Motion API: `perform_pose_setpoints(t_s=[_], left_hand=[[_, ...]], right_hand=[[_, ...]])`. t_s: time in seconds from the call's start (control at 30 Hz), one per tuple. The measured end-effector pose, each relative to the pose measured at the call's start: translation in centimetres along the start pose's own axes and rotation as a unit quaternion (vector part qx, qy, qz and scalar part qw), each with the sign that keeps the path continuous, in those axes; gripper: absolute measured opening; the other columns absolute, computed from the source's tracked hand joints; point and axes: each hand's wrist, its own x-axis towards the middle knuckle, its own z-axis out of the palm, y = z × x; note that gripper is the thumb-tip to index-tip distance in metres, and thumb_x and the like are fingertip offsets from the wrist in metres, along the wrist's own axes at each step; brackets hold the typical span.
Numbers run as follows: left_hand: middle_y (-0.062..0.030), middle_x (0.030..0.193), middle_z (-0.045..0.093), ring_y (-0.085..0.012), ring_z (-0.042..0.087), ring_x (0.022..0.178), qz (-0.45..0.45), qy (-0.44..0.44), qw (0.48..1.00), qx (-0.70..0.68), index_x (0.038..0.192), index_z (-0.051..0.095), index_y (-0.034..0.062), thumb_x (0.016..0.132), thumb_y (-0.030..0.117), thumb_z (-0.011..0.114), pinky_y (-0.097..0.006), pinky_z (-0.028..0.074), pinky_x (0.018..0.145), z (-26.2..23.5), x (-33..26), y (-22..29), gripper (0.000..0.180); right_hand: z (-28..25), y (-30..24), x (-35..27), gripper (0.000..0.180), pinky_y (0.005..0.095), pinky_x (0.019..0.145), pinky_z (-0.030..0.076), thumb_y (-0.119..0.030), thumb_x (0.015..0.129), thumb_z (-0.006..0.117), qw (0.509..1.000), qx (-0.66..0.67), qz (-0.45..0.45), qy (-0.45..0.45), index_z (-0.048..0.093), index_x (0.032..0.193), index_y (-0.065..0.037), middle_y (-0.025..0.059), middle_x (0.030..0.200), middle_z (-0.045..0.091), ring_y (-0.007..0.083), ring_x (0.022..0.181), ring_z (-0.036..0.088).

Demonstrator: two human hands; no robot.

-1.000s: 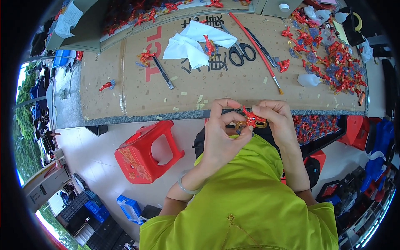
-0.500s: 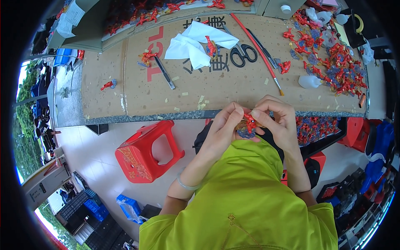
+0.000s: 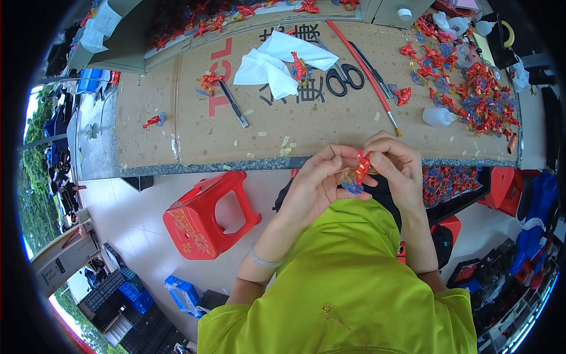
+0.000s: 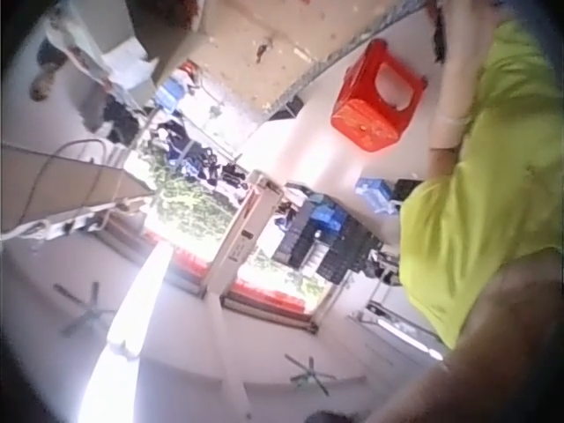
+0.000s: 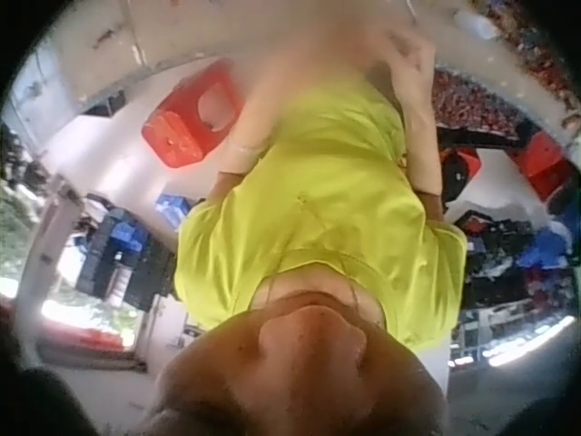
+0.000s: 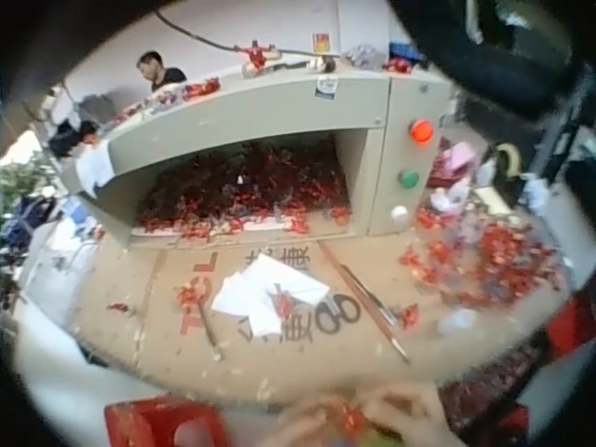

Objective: The person applies glue from a glue bottle to small red plastic components, then assembles them by hand.

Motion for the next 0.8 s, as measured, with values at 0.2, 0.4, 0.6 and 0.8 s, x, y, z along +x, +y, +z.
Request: perform_pose_setpoints(t_s=[0.2,0.4,0.6,0.8], left_hand=[[-0.0139,0.117,0.053,-0.0287,0.063,0.096,-0.022,-0.061,0.997,0.045,0.126,0.036,0.0002,0.088,0.007,0.057,-0.036,0.056,0.078,-1.3,0.2,0.3,0.044],[-0.0127,0.115,0.053,-0.0165,0.062,0.094,0.088,0.031,0.986,0.140,0.127,0.037,0.0004,0.079,-0.007,0.062,-0.028,0.054,0.074,-1.1,0.0,-0.1,0.054],[-0.0109,0.113,0.053,-0.0119,0.060,0.091,0.144,0.102,0.947,0.269,0.125,0.039,0.0016,0.076,-0.010,0.063,-0.022,0.053,0.072,-0.2,-0.1,-0.2,0.056],[-0.0090,0.109,0.055,-0.0115,0.060,0.094,0.187,0.121,0.932,0.288,0.122,0.041,0.0028,0.074,-0.012,0.063,-0.020,0.053,0.072,0.2,0.0,-0.4,0.055]], right_hand=[[-0.5,1.1,0.0,0.013,0.0265,0.081,0.044,-0.008,0.087,0.061,0.991,0.122,-0.001,-0.053,0.066,0.089,0.004,0.0101,0.102,0.057,0.0151,0.089,0.056],[-0.7,0.7,0.3,0.018,0.0266,0.081,0.045,-0.007,0.088,0.060,0.998,0.012,-0.011,-0.053,0.067,0.102,0.002,0.0099,0.104,0.056,0.0155,0.094,0.056],[-0.3,0.3,0.0,0.019,0.0243,0.081,0.046,-0.007,0.088,0.060,1.000,0.012,0.009,0.009,0.066,0.104,0.002,0.0099,0.099,0.062,0.0136,0.091,0.060],[0.2,0.3,-0.6,0.018,0.0261,0.080,0.049,-0.003,0.086,0.062,0.999,-0.014,0.010,0.048,0.065,0.100,0.007,0.0125,0.093,0.068,0.0143,0.085,0.063]])
